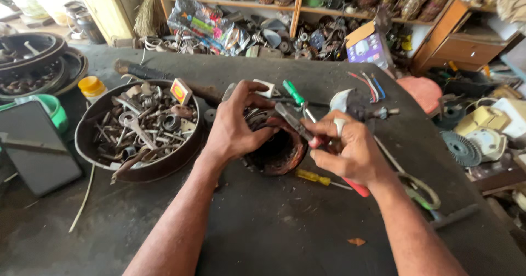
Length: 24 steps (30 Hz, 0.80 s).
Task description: The person repairs an electrical motor by removing a black rubber band from the copper windings using pliers and a hammer. They then use a screwdriver to adjust the internal components of the motor.
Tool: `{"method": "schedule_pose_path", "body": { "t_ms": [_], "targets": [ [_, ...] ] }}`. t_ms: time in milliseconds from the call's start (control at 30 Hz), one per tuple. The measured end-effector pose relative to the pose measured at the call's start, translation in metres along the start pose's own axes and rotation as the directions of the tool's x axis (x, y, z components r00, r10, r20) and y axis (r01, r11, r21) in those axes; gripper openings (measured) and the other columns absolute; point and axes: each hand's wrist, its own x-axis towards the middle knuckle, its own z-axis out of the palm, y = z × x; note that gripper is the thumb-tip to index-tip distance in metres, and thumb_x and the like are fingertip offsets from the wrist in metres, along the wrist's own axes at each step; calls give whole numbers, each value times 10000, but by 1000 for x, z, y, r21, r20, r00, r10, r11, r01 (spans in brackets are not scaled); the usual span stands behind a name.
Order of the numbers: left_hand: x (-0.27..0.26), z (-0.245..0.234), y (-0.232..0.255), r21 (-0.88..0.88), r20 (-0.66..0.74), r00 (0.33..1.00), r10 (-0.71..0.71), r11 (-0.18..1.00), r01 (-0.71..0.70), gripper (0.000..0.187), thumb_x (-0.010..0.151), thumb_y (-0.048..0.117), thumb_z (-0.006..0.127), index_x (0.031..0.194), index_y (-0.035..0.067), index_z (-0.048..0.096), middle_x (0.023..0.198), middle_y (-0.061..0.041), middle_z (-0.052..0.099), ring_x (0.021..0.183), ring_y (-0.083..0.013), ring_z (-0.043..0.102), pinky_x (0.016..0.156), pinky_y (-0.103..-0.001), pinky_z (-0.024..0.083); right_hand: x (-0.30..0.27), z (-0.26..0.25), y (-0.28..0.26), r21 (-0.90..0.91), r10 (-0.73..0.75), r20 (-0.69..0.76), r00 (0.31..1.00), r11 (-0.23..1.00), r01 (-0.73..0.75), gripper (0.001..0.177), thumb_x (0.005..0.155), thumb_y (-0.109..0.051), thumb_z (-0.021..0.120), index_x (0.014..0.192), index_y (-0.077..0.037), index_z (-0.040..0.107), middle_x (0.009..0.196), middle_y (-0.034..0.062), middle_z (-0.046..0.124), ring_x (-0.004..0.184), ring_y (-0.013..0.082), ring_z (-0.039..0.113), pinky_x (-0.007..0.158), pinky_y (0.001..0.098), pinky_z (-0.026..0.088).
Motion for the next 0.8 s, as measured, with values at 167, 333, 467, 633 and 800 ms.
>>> {"method": "schedule_pose_path", "body": {
  "t_ms": [167, 333, 467, 633, 800],
  "targets": [
    [0, 0, -2, -6, 0, 996, 92, 996, -92, 678, 697, 119, 814, 1302, 41, 516, 1110, -114, 799, 1128, -257, 759, 1020, -365, 557, -2, -9, -4, 13, -28, -83, 996, 999, 29, 446, 785, -15, 717, 1229, -7, 757, 1064, 35, 610, 825, 92, 622, 685, 209, 519],
    [-2, 2, 4, 8, 39, 992, 119, 993, -120, 724, 689, 132, 831, 1329, 42, 503, 1108, -117, 793, 1106, -278, 764, 986, -379, 573, -6, -15, -16, 55, -33, 8, 999, 998, 33, 459, 764, 30, 702, 1218, -15, 753, 1098, 33, 617, 897, 83, 651, 746, 213, 552],
    [-4, 3, 11, -9, 66, 987, 147, 989, -147, 744, 703, 144, 836, 1353, 47, 488, 1100, -106, 795, 1079, -284, 768, 959, -381, 589, -5, -19, -29, -149, -140, 45, 989, 978, 145, 477, 727, 19, 726, 1197, -57, 760, 1071, 12, 646, 869, 77, 675, 764, 210, 570],
    [-7, 7, 17, -1, 76, 987, 140, 990, -140, 773, 692, 144, 830, 1371, 56, 473, 1099, -107, 791, 1035, -297, 770, 913, -377, 602, -7, -15, -39, -183, -226, -4, 974, 958, 221, 455, 767, 2, 711, 1215, -62, 754, 1107, 29, 620, 882, 84, 670, 790, 205, 588],
    [-5, 8, 18, 35, 81, 987, 137, 990, -140, 816, 663, 140, 833, 1392, 70, 473, 1095, -119, 780, 1012, -307, 767, 891, -373, 612, -9, -33, -34, -473, -368, 17, 929, 816, 332, 378, 747, -37, 784, 1124, -72, 784, 991, 26, 657, 862, 137, 638, 745, 247, 533]
  ]
}}
